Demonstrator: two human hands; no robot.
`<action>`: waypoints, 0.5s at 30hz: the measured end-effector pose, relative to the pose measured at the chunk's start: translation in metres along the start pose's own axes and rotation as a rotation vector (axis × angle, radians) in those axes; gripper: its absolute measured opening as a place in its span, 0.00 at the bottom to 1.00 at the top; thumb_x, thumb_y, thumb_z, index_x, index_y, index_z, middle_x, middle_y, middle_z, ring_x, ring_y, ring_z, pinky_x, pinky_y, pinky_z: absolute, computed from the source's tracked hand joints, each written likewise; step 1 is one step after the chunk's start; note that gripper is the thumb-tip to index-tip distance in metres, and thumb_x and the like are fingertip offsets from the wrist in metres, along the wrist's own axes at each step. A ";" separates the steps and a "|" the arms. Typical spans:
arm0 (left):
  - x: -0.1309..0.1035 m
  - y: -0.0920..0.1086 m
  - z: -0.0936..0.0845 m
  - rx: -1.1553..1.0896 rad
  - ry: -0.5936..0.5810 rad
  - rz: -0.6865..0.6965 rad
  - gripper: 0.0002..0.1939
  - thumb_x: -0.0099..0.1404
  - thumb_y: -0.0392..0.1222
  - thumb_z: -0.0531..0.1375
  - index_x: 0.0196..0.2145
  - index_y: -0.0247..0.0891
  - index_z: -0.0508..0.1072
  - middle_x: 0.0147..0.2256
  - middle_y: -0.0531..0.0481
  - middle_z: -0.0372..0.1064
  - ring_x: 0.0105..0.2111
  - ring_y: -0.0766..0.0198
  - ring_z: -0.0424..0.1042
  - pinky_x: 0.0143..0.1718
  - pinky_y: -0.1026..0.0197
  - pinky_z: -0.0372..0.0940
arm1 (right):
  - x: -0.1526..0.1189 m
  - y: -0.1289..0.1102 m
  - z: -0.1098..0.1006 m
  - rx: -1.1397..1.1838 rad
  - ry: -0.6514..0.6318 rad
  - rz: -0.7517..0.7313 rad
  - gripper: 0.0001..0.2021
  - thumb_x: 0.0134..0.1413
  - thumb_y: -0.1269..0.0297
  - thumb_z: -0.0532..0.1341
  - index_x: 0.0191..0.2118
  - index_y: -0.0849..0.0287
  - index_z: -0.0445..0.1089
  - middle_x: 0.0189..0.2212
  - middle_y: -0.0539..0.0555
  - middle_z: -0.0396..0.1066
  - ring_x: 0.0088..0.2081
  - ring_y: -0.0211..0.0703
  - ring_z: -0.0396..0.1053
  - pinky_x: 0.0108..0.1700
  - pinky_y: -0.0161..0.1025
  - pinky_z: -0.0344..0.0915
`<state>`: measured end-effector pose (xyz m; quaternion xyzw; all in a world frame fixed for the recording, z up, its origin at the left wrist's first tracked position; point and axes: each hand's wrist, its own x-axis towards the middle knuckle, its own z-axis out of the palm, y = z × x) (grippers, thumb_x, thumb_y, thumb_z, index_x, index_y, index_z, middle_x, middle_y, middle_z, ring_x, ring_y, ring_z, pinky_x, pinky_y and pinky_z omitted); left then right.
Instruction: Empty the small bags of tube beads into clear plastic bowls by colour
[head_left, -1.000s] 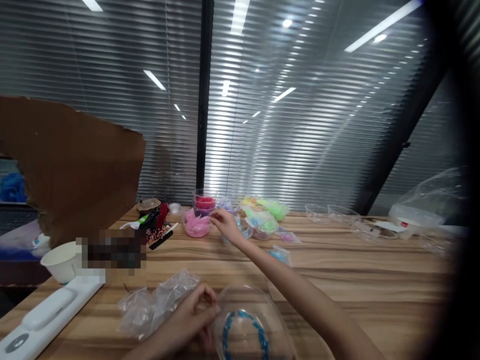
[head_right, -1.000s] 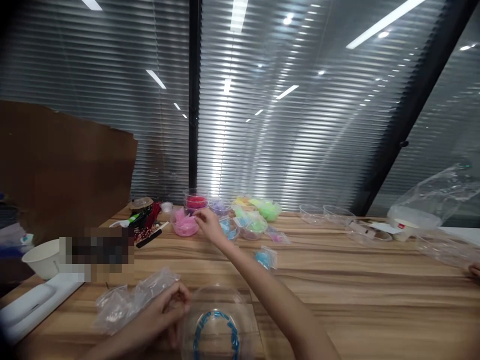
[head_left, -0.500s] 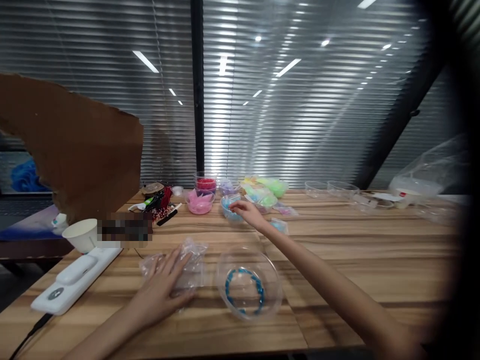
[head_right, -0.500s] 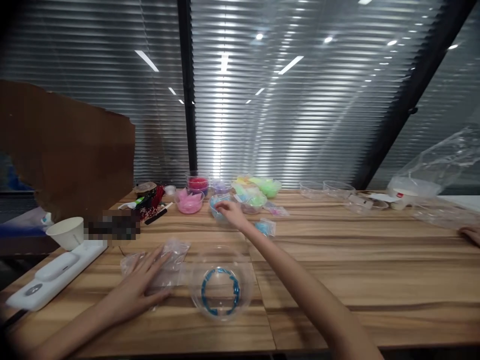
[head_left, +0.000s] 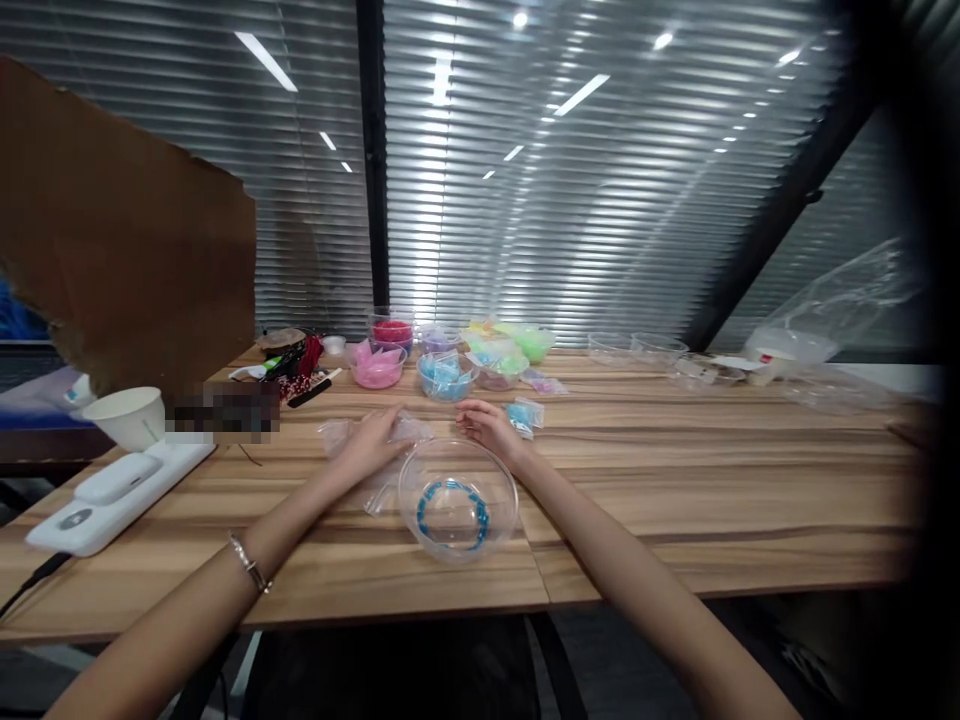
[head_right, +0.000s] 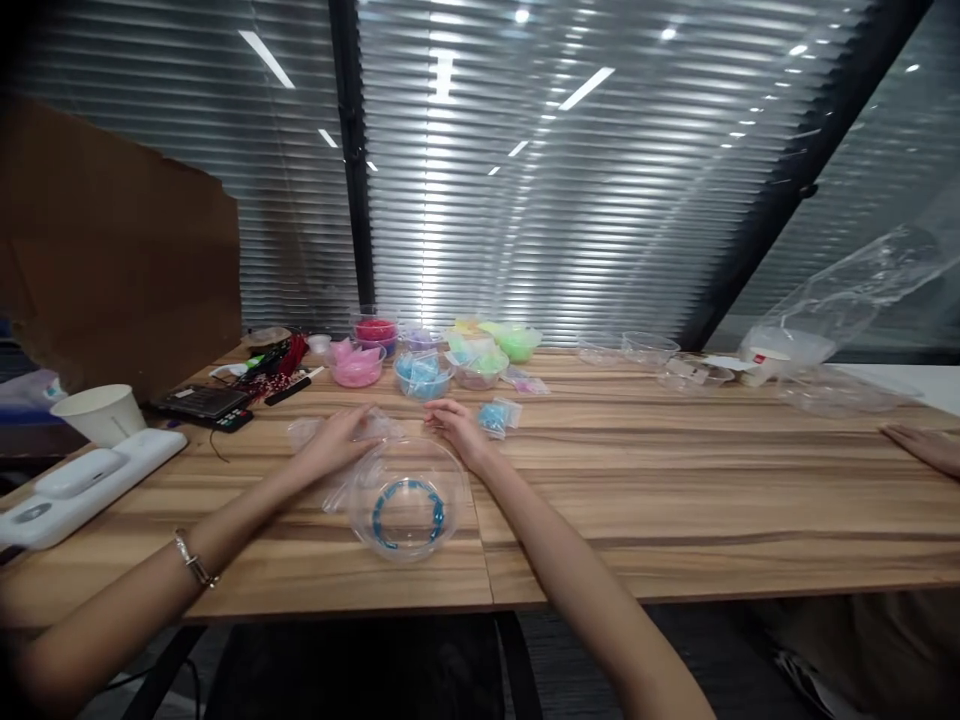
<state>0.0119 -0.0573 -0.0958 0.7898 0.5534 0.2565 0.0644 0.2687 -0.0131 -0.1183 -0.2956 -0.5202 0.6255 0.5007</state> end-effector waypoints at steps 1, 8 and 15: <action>0.000 0.000 -0.001 0.010 0.026 -0.001 0.33 0.63 0.53 0.59 0.62 0.38 0.59 0.51 0.38 0.69 0.52 0.46 0.66 0.56 0.42 0.54 | 0.002 0.001 0.001 0.005 -0.003 0.005 0.15 0.46 0.60 0.67 0.41 0.58 0.74 0.32 0.53 0.75 0.35 0.41 0.72 0.44 0.41 0.67; -0.002 0.001 -0.012 0.045 0.158 0.098 0.14 0.68 0.45 0.52 0.46 0.36 0.72 0.48 0.41 0.70 0.54 0.50 0.64 0.57 0.45 0.55 | 0.012 0.010 0.004 0.004 0.003 0.004 0.12 0.43 0.62 0.67 0.37 0.60 0.74 0.28 0.52 0.73 0.32 0.39 0.70 0.41 0.39 0.66; -0.009 0.010 -0.009 0.301 0.337 0.155 0.18 0.69 0.48 0.53 0.54 0.46 0.70 0.65 0.44 0.50 0.66 0.40 0.37 0.61 0.29 0.28 | 0.010 0.012 0.004 0.002 0.004 0.015 0.10 0.43 0.63 0.66 0.35 0.59 0.75 0.28 0.52 0.74 0.32 0.40 0.70 0.40 0.38 0.67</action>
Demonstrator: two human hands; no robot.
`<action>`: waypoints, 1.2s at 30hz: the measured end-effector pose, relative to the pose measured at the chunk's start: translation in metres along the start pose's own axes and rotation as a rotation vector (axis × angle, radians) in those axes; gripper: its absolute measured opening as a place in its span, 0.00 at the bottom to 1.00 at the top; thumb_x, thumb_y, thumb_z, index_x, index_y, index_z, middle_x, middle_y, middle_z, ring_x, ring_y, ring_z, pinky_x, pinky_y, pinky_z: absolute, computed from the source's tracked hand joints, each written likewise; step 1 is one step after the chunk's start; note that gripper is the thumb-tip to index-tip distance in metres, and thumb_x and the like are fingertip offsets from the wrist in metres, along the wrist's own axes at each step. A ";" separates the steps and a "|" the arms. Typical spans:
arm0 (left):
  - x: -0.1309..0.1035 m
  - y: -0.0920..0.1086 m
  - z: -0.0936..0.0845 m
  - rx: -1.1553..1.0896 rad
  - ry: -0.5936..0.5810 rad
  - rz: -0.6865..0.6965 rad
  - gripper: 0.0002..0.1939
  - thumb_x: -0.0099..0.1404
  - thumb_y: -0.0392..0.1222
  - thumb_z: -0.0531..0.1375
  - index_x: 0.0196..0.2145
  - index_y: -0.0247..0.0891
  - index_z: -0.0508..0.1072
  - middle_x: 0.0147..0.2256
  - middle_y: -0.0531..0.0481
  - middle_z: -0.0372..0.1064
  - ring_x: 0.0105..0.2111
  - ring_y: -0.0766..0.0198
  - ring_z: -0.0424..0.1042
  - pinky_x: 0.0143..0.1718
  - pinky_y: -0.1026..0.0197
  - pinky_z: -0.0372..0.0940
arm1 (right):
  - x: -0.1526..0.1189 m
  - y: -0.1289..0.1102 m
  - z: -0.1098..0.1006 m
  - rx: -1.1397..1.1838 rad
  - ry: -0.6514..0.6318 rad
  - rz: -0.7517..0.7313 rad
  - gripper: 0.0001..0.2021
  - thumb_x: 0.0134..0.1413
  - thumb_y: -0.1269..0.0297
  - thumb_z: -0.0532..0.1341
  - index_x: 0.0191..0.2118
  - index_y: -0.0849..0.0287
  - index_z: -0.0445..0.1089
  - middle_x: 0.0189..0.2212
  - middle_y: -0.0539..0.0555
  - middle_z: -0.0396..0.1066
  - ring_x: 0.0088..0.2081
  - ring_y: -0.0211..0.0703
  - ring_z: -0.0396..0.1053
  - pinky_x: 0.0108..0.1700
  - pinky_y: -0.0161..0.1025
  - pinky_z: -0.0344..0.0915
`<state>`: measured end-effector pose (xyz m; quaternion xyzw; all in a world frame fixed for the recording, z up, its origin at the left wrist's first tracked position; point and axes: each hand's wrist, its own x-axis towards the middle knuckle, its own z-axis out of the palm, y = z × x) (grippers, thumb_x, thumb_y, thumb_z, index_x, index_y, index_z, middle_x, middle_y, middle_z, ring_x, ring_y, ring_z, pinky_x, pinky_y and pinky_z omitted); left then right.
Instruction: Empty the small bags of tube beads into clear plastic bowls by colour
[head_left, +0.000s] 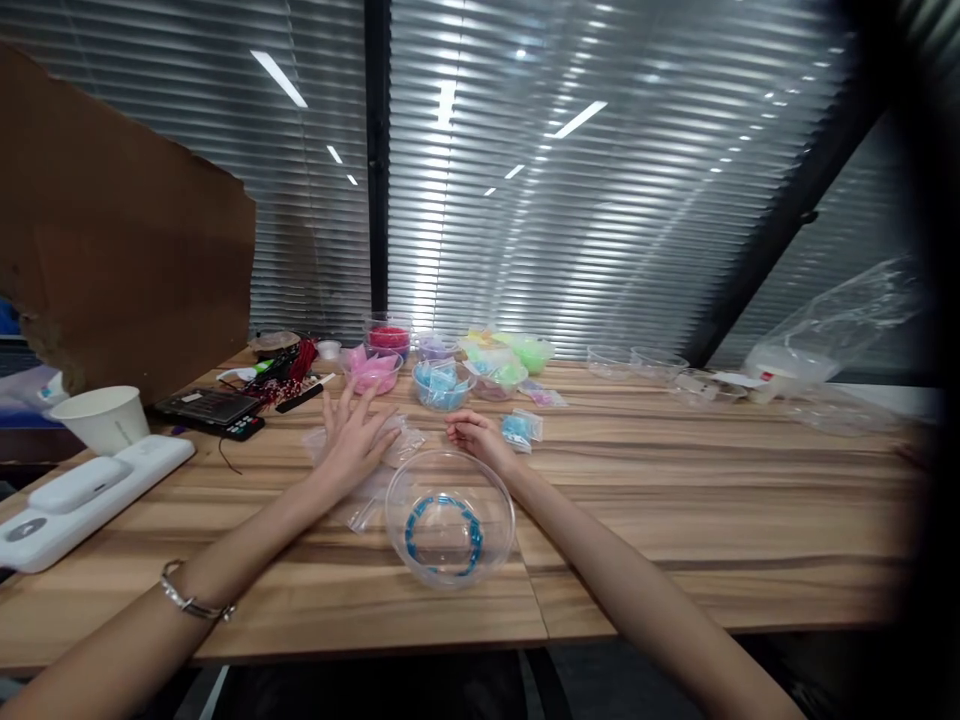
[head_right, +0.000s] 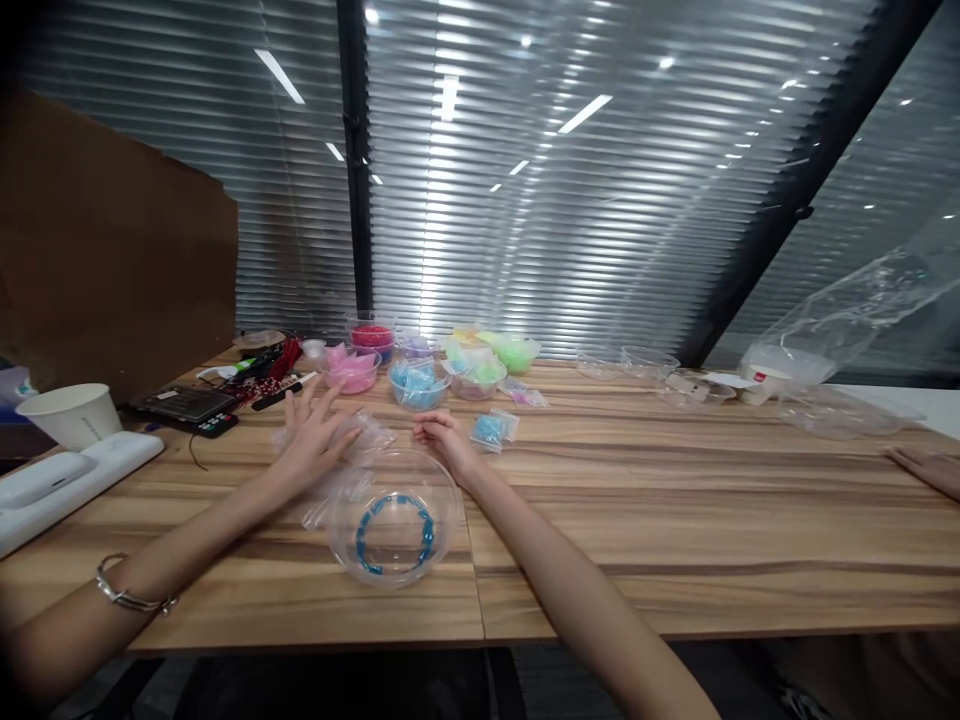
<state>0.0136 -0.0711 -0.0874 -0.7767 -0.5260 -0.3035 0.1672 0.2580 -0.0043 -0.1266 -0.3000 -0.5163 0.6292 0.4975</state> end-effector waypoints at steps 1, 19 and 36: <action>0.000 0.001 -0.001 0.024 0.014 0.006 0.18 0.69 0.48 0.53 0.55 0.47 0.70 0.66 0.44 0.48 0.66 0.40 0.36 0.61 0.29 0.28 | -0.001 -0.001 0.000 0.003 -0.001 0.004 0.10 0.43 0.63 0.66 0.35 0.59 0.75 0.29 0.53 0.74 0.33 0.40 0.70 0.40 0.39 0.67; -0.003 0.014 -0.023 -0.303 0.169 0.058 0.29 0.70 0.58 0.45 0.60 0.38 0.58 0.50 0.41 0.63 0.51 0.52 0.59 0.59 0.45 0.48 | -0.076 -0.093 0.056 -0.648 -0.695 -0.207 0.10 0.61 0.69 0.55 0.38 0.57 0.75 0.37 0.53 0.75 0.41 0.44 0.73 0.46 0.43 0.68; -0.011 0.040 -0.041 -0.843 -0.117 0.165 0.31 0.69 0.62 0.44 0.61 0.40 0.58 0.50 0.42 0.61 0.52 0.52 0.60 0.56 0.48 0.56 | -0.082 -0.069 0.067 -1.148 -0.693 -0.391 0.22 0.57 0.76 0.54 0.55 0.53 0.66 0.53 0.56 0.66 0.53 0.50 0.64 0.54 0.46 0.62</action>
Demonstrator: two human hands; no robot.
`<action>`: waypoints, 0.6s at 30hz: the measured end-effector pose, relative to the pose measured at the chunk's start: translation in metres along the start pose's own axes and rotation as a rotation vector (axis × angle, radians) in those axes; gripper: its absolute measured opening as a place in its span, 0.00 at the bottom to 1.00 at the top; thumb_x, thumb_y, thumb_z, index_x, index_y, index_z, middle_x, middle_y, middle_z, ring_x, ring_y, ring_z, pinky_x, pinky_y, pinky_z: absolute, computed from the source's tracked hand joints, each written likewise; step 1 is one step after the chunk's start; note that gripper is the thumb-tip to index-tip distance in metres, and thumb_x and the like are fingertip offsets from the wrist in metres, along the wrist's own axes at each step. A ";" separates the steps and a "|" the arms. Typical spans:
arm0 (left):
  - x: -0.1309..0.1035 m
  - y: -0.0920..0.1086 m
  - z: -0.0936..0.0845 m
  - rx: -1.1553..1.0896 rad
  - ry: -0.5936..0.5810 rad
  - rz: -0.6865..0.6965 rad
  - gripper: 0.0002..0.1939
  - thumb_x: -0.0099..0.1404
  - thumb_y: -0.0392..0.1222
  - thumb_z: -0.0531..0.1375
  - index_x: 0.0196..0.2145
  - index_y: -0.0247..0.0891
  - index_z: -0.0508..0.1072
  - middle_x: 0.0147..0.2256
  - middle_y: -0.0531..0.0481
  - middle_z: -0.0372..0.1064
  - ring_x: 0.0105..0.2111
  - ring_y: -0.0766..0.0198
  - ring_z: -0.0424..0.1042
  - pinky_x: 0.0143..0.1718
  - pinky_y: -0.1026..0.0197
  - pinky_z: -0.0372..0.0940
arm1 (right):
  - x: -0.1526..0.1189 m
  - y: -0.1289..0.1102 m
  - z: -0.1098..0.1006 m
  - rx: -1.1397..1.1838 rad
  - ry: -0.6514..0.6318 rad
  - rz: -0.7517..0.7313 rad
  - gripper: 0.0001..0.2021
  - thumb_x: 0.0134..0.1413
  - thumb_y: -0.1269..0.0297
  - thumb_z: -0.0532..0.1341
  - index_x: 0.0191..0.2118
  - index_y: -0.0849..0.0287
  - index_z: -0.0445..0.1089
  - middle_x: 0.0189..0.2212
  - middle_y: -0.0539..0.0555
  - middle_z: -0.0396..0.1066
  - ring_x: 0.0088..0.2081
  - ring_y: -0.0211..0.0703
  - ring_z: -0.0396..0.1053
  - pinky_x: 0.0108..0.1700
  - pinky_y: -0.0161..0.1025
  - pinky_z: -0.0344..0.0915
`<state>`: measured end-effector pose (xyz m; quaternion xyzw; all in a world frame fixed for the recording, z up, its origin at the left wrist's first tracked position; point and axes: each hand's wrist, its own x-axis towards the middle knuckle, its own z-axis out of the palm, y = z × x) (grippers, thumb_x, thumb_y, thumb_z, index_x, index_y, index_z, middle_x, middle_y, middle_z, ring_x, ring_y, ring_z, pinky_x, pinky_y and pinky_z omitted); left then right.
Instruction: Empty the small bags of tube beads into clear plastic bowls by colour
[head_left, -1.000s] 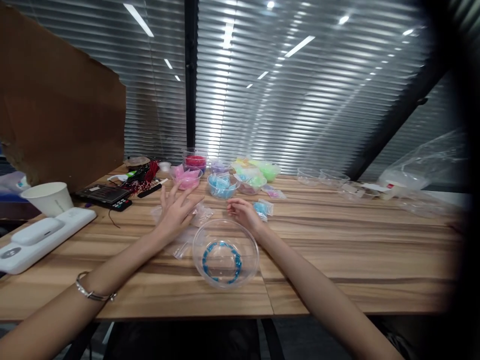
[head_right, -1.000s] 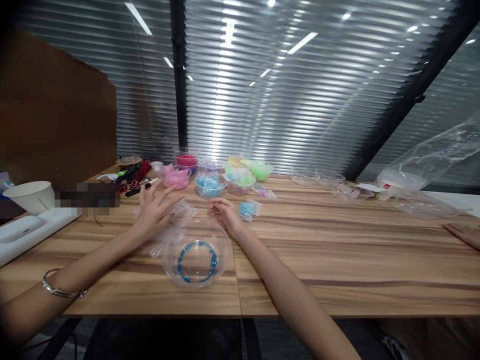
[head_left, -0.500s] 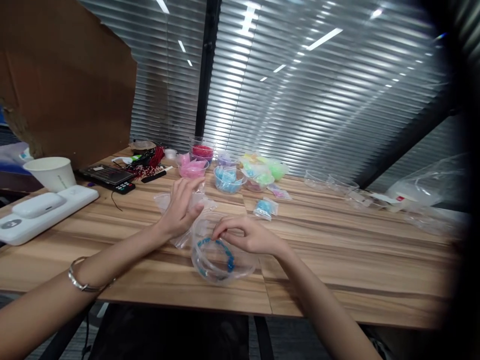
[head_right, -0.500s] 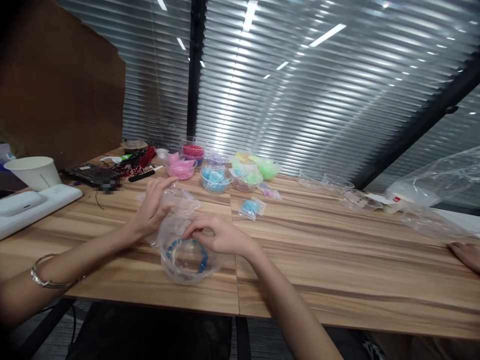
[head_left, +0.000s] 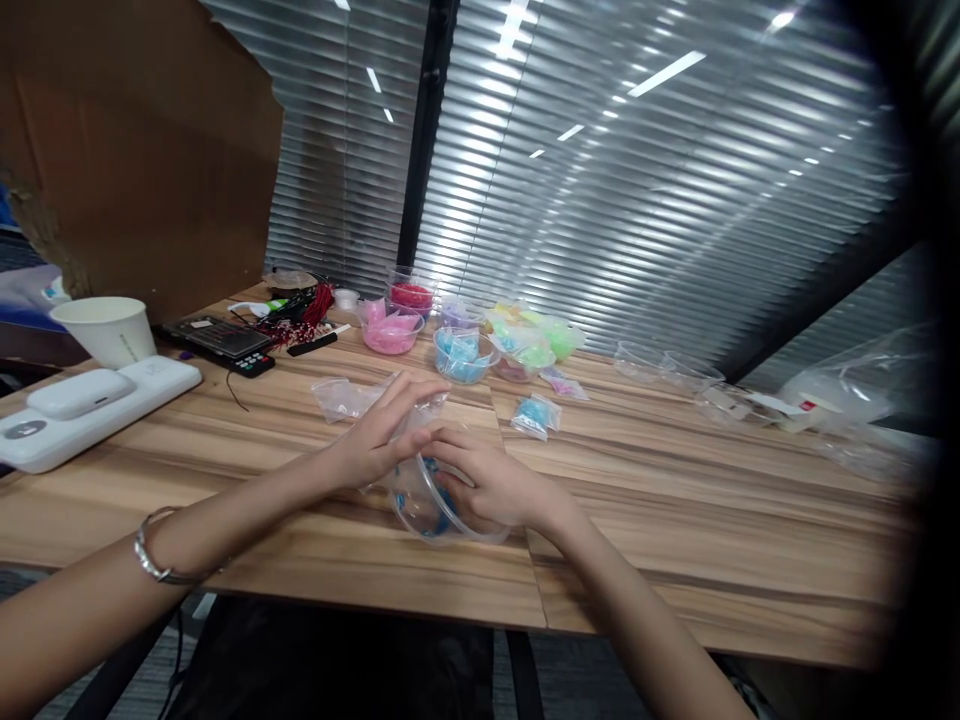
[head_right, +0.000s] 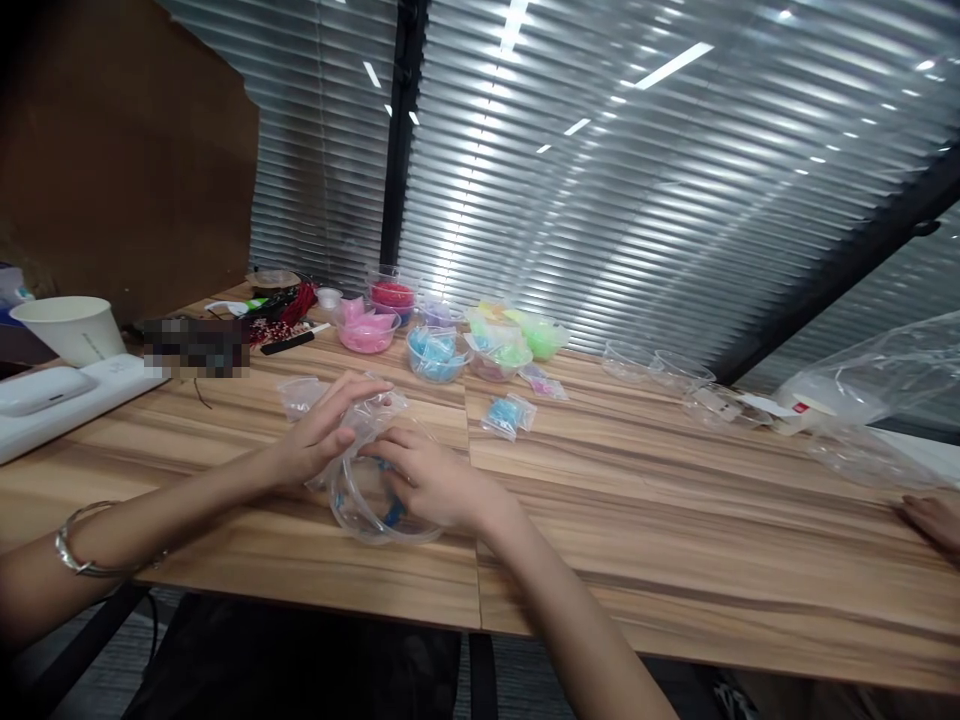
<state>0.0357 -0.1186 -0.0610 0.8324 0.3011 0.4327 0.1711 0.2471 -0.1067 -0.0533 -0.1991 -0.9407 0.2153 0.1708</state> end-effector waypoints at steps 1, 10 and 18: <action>0.000 0.000 0.000 0.004 -0.010 0.015 0.31 0.69 0.61 0.44 0.61 0.40 0.57 0.50 0.42 0.61 0.52 0.52 0.60 0.56 0.48 0.56 | -0.001 0.001 0.001 -0.031 0.005 0.038 0.21 0.56 0.76 0.53 0.53 0.55 0.67 0.50 0.56 0.69 0.50 0.49 0.66 0.50 0.45 0.64; 0.002 -0.009 -0.006 0.001 -0.043 0.063 0.32 0.67 0.64 0.47 0.60 0.42 0.61 0.49 0.42 0.63 0.50 0.52 0.62 0.53 0.48 0.58 | -0.006 -0.002 -0.006 -0.112 -0.174 0.268 0.11 0.48 0.78 0.53 0.31 0.62 0.72 0.26 0.52 0.73 0.27 0.37 0.64 0.31 0.34 0.57; 0.005 -0.020 -0.009 -0.053 -0.081 0.021 0.29 0.68 0.62 0.46 0.57 0.43 0.67 0.49 0.43 0.65 0.49 0.53 0.64 0.55 0.49 0.57 | -0.007 -0.001 -0.016 0.430 -0.359 0.204 0.17 0.45 0.80 0.50 0.32 0.62 0.76 0.29 0.51 0.75 0.31 0.37 0.70 0.34 0.31 0.65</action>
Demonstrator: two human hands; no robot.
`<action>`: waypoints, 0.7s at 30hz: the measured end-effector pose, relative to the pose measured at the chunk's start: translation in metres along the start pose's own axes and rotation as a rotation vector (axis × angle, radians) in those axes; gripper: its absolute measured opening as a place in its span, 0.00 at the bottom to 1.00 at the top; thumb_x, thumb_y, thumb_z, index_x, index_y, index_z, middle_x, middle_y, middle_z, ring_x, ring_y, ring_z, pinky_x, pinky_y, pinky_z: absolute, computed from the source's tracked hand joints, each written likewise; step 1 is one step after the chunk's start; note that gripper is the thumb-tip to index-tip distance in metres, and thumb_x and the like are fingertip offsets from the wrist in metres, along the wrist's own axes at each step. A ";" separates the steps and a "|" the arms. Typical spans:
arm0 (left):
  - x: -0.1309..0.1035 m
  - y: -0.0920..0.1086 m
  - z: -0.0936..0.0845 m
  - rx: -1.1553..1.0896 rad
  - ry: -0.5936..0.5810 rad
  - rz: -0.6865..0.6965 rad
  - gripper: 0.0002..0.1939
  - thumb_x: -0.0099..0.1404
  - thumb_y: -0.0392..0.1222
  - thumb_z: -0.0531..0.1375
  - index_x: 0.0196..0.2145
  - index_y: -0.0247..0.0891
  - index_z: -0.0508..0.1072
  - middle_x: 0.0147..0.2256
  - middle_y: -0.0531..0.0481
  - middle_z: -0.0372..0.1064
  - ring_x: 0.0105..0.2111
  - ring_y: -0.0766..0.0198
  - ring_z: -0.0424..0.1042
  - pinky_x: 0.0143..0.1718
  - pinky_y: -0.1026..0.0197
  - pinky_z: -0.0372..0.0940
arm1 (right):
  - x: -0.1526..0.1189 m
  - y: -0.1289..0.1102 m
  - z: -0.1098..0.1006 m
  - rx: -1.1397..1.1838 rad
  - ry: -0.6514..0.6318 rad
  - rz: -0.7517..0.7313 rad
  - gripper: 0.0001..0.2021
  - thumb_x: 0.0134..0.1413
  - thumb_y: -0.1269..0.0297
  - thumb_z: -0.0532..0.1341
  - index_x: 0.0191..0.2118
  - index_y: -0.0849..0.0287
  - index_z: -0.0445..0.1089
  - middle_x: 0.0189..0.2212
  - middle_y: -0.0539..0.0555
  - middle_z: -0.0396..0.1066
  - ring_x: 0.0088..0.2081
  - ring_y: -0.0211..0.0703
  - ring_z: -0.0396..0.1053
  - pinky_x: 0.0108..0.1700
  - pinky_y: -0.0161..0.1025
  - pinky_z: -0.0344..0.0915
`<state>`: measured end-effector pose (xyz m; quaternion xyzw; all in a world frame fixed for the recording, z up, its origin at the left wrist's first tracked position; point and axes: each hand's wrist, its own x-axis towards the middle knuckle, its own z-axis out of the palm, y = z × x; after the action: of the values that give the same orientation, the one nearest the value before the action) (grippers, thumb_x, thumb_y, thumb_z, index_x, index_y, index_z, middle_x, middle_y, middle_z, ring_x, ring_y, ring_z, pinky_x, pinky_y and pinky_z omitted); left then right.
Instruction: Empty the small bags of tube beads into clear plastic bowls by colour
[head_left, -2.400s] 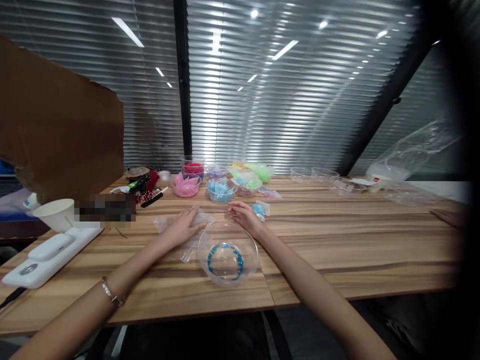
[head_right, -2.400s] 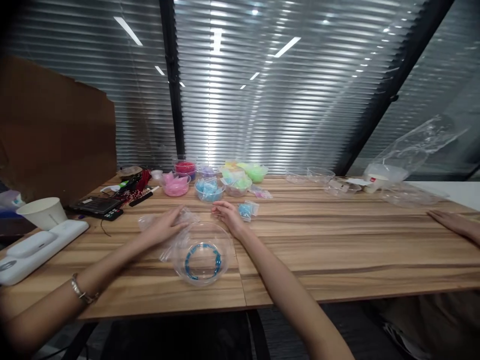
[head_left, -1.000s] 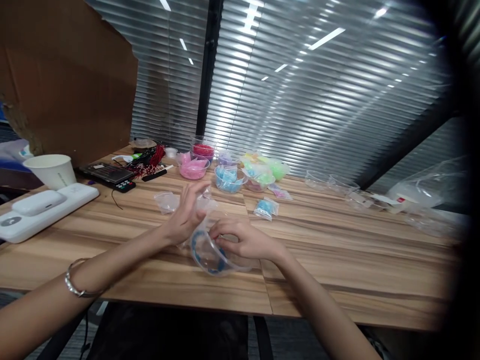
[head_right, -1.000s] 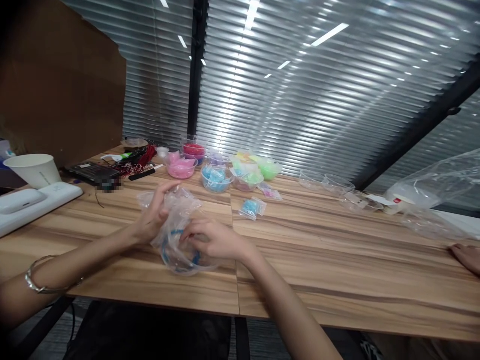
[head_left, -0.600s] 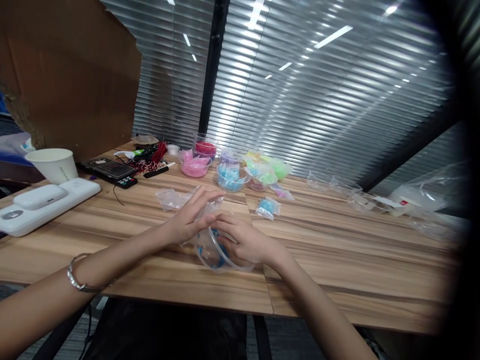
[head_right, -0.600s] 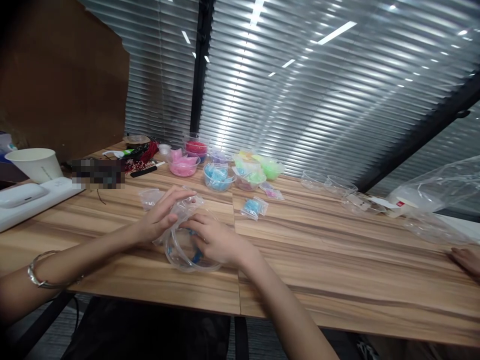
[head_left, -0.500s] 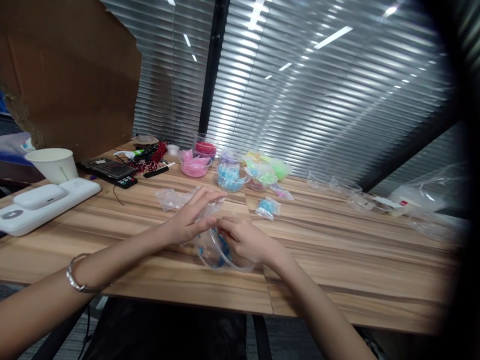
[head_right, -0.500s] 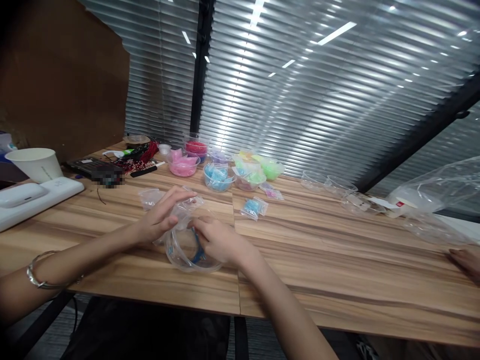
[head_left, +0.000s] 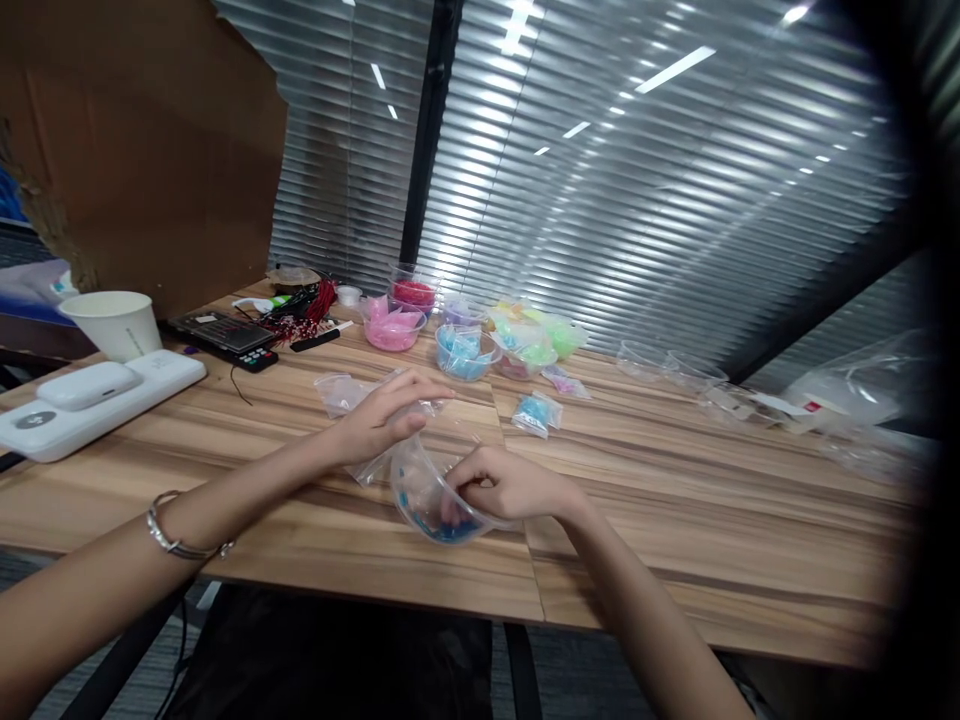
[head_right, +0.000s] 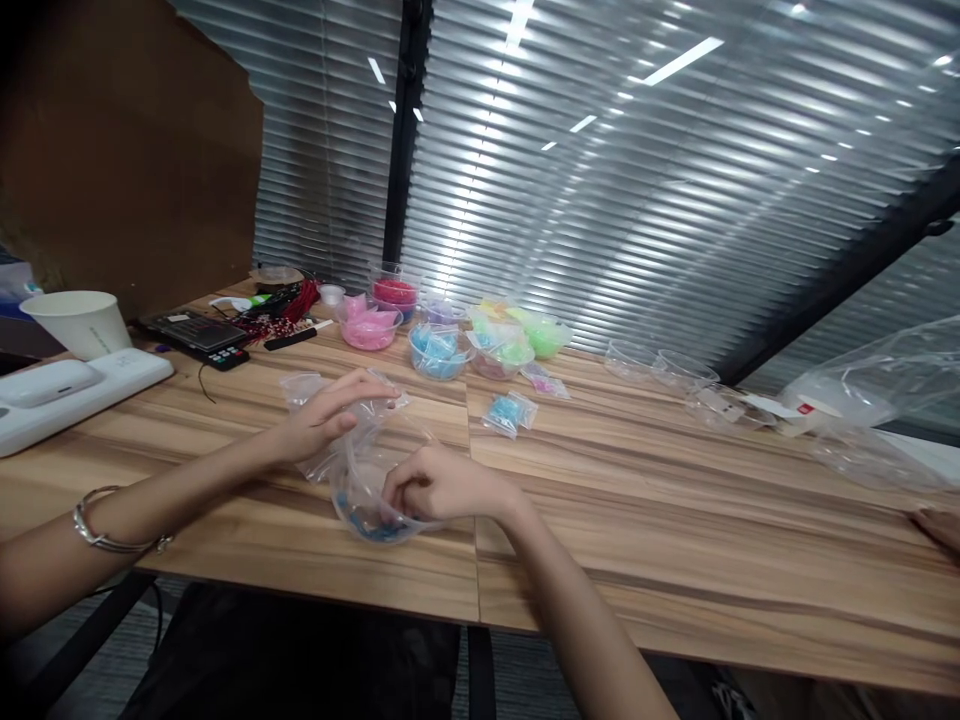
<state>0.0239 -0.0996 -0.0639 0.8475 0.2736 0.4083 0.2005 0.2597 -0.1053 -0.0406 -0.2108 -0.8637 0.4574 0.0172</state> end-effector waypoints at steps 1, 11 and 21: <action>0.000 -0.001 0.000 -0.011 -0.002 -0.016 0.28 0.69 0.62 0.46 0.56 0.43 0.68 0.48 0.43 0.66 0.49 0.54 0.65 0.55 0.49 0.58 | -0.001 0.000 -0.002 0.094 -0.050 -0.010 0.16 0.48 0.78 0.51 0.34 0.63 0.76 0.30 0.52 0.75 0.32 0.37 0.71 0.35 0.32 0.66; -0.002 -0.004 0.008 -0.173 0.001 -0.137 0.23 0.71 0.56 0.48 0.54 0.43 0.70 0.53 0.46 0.68 0.55 0.55 0.65 0.57 0.51 0.60 | 0.004 0.013 -0.001 0.271 -0.211 -0.038 0.10 0.53 0.77 0.54 0.33 0.64 0.73 0.29 0.50 0.70 0.30 0.31 0.66 0.34 0.28 0.64; -0.003 -0.005 0.012 -0.353 -0.030 -0.196 0.22 0.71 0.55 0.49 0.55 0.43 0.69 0.57 0.45 0.65 0.57 0.54 0.64 0.56 0.52 0.63 | 0.004 0.013 -0.001 0.209 -0.230 -0.022 0.08 0.55 0.75 0.55 0.34 0.64 0.72 0.31 0.51 0.69 0.31 0.31 0.65 0.34 0.28 0.62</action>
<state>0.0309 -0.0993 -0.0754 0.7745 0.2758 0.4157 0.3888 0.2604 -0.0969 -0.0511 -0.1446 -0.8101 0.5656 -0.0549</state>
